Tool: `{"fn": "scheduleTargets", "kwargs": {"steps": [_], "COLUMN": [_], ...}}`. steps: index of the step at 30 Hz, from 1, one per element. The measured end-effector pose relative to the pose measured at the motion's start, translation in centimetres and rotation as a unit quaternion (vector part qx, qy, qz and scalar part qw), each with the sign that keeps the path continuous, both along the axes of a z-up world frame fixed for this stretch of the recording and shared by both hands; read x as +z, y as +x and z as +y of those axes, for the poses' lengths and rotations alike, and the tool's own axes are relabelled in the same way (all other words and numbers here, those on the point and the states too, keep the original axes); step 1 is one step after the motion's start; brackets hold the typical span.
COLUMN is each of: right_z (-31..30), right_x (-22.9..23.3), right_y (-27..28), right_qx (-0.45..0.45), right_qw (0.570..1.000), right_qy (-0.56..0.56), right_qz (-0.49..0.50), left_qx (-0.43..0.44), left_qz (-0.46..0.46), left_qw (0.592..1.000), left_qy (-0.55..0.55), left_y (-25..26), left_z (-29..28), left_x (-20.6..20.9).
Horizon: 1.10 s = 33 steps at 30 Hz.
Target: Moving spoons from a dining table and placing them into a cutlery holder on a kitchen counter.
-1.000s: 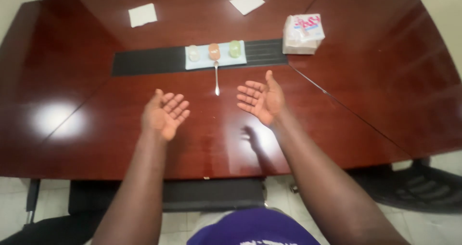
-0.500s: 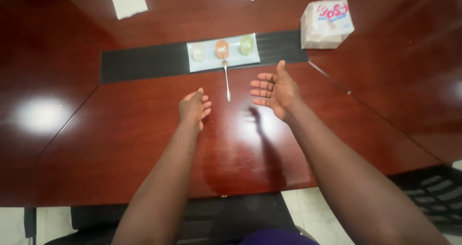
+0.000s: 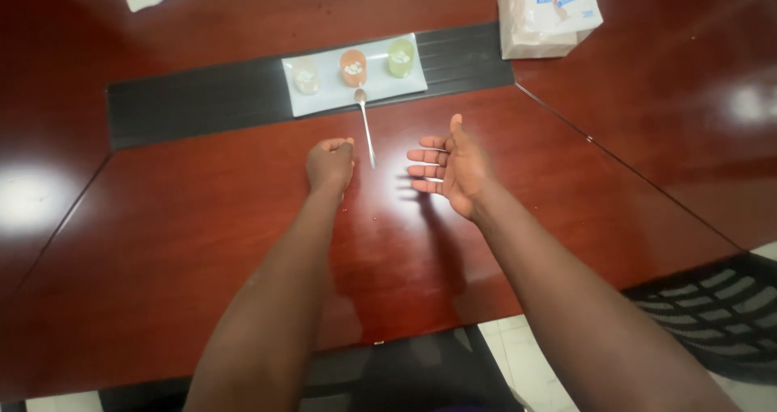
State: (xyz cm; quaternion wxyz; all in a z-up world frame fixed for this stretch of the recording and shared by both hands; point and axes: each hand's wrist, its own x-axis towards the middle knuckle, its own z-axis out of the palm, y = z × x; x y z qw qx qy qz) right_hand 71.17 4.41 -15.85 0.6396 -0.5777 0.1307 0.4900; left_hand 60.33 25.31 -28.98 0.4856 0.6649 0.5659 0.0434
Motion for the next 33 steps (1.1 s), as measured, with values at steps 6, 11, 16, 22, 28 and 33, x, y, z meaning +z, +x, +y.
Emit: {"fn": "scheduleTargets", "kwargs": {"steps": [6,11,16,22,28,33], "right_z": [-0.7,-1.6,-2.9,-4.5,-5.5,-6.0], "right_x": [-0.1,-0.2,-0.4,-0.8,-1.2,-1.4], "right_y": [-0.4,-0.6,-0.3,0.0,0.1,0.0], "right_qx": [-0.009,-0.024,-0.048,-0.060,-0.072,-0.077], "right_qw": [1.000,1.000,0.999,0.998,0.997,0.996], "right_qy": [-0.006,-0.015,-0.017,-0.023,-0.034,-0.038], "right_qz": [-0.006,-0.003,-0.002,-0.005,-0.002,0.000], "left_qx": [-0.068,-0.087,-0.084,-0.094,-0.092,-0.108], "left_qz": [0.031,0.033,0.026,0.033,0.006,0.010], "left_qw": [0.996,0.994,0.995,0.993,0.995,0.993], "left_qy": [0.049,0.061,0.050,0.056,0.042,0.055], "left_y": [1.4,2.5,3.0,3.5,3.9,3.9], "left_z": [-0.1,-0.2,-0.8,-1.1,-1.9,-2.5], "left_x": [1.1,0.1,1.4,-0.4,0.2,1.3]}}
